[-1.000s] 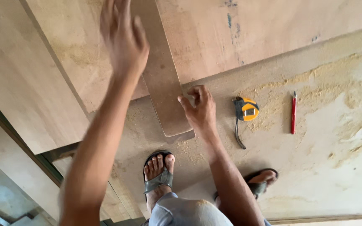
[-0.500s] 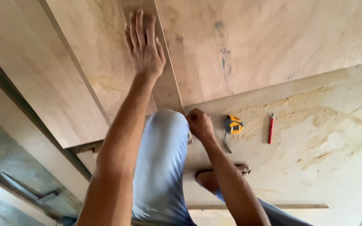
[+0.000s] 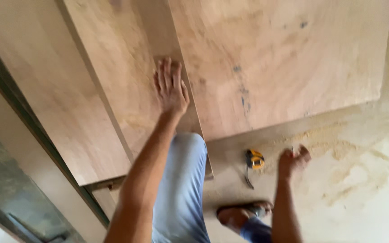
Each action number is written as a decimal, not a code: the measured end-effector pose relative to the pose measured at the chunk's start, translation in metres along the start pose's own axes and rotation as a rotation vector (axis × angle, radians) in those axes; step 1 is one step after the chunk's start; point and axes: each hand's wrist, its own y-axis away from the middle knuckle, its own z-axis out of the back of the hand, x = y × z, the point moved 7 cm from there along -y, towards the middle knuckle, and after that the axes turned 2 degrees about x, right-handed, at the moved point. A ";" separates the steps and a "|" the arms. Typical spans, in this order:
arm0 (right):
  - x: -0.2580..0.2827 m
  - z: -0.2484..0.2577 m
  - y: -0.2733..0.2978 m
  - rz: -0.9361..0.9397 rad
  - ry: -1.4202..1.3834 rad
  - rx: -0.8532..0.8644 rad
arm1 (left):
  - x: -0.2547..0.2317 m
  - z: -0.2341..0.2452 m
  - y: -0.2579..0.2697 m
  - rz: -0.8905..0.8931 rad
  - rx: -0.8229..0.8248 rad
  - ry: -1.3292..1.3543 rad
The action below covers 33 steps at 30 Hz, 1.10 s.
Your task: The person measures a large plywood sheet with a tape measure and marks it with a pencil. They then use a straight edge to draw a straight line and cut the plywood with a circular saw. Finally, they mark the cut piece with a pencil.
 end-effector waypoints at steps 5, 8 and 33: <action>-0.044 -0.011 -0.018 0.005 0.042 0.144 | 0.008 0.007 -0.014 -0.021 -0.013 0.126; -0.036 0.005 -0.030 -0.008 -0.055 0.079 | 0.040 0.022 -0.048 -0.044 -0.110 0.112; 0.563 -0.113 -0.116 0.729 -1.021 0.287 | 0.094 0.049 -0.121 -0.030 -0.113 0.030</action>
